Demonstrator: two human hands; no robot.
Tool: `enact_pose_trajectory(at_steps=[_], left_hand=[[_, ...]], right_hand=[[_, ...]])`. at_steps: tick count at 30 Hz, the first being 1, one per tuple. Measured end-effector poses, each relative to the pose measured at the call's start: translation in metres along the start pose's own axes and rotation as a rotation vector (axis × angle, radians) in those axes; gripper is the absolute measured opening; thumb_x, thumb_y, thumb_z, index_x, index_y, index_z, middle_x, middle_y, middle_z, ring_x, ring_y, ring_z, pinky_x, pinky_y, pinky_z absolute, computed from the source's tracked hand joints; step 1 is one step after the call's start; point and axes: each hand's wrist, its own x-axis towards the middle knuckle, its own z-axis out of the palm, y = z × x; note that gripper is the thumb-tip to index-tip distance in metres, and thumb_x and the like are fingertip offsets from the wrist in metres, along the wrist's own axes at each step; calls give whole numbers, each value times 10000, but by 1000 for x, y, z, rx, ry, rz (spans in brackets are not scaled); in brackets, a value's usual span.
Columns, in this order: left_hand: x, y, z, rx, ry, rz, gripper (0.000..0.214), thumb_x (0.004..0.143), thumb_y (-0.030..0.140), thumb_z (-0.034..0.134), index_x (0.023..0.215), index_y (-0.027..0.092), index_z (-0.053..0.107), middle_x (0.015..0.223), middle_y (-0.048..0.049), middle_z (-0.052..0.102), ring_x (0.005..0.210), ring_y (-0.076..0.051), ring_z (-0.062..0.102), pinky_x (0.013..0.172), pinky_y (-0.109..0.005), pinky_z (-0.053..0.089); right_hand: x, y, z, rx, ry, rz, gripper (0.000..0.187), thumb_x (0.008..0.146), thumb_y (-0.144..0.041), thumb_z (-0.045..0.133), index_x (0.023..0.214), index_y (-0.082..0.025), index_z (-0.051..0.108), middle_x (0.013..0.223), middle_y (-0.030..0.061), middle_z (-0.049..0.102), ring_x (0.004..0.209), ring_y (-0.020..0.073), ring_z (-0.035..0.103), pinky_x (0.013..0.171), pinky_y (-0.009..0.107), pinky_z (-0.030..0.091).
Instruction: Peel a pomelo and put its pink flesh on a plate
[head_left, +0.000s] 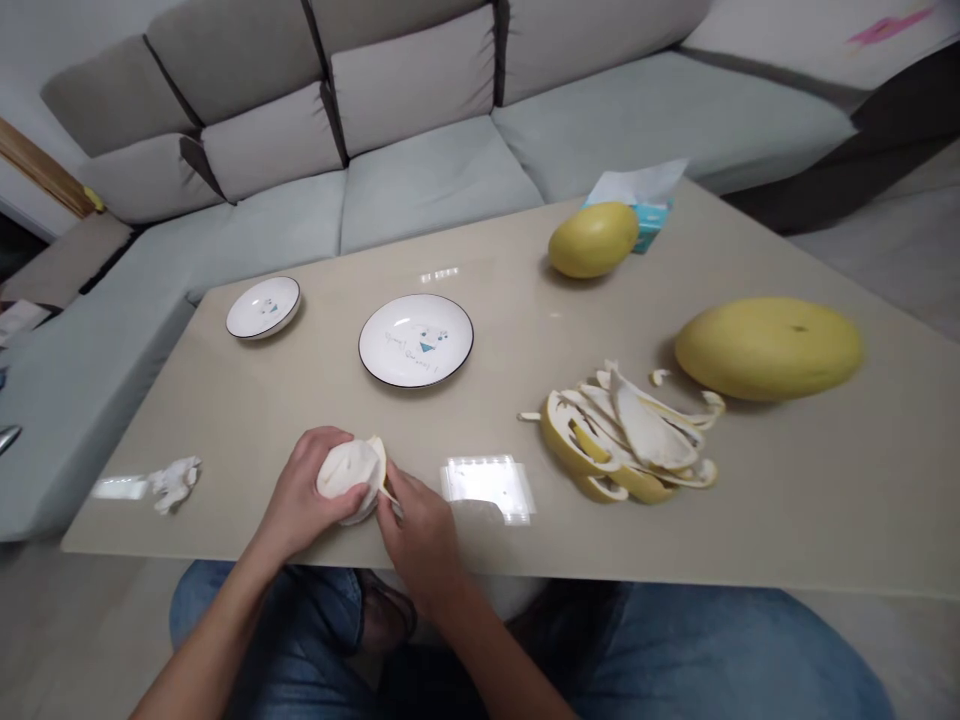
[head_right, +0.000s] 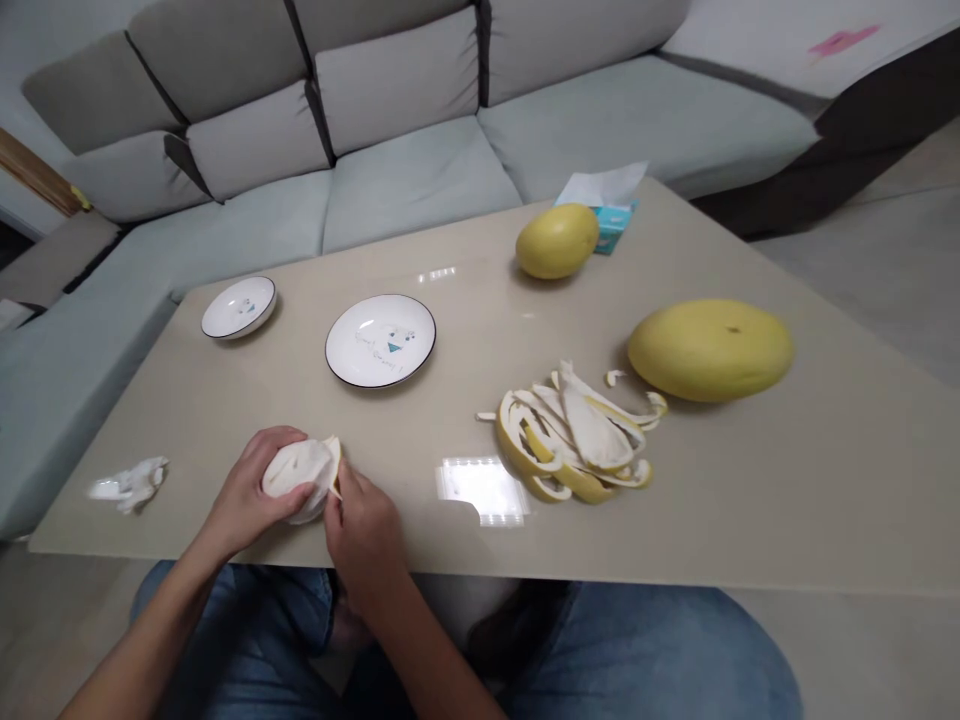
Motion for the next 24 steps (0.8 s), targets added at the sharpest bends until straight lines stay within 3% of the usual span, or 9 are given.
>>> enact_pose_trajectory(at_steps=[4,7,13,19,24], left_hand=[[2,2,0,-3,6,15,417,752,253,702,1142,215,557,1162,-89,599,1138,-270,549,1002,-425,453],[1,3,1,-14,17,10,413,750,241,697,1137,211,555,1156,-90,596,1124,-268,553,989,-427,459],[-1,4,0,-6,-3,75,451,735,217,703,1159,212,551,1182,-98,581,1154,-271,533,1008,-431,443],[-6,1,-2,-45,-50,106,470,739,227,704,1185,233,552,1245,-105,547,1195,-279,513,1025,-442,427],[-10,-11,-4,-106,-41,91,482,748,256,710,1203,240,552,1257,-100,544,1210,-280,507,1041,-442,407]], right_hand=[[5,6,7,-57,76,-13,293,887,-130,488,1077,-115,711,807,101,748,711,204,689,672,277,514],[9,10,5,-43,62,8,239,909,-147,509,964,-152,742,791,90,752,710,202,693,694,275,508],[18,11,-5,18,-69,60,335,886,-111,521,1170,-185,682,981,91,756,853,215,693,752,278,501],[32,18,-4,14,-140,110,234,877,-108,546,979,-181,743,929,80,766,840,214,696,769,284,501],[38,13,-16,31,-222,60,340,867,-130,577,1182,-183,693,1095,102,745,968,229,688,854,305,505]])
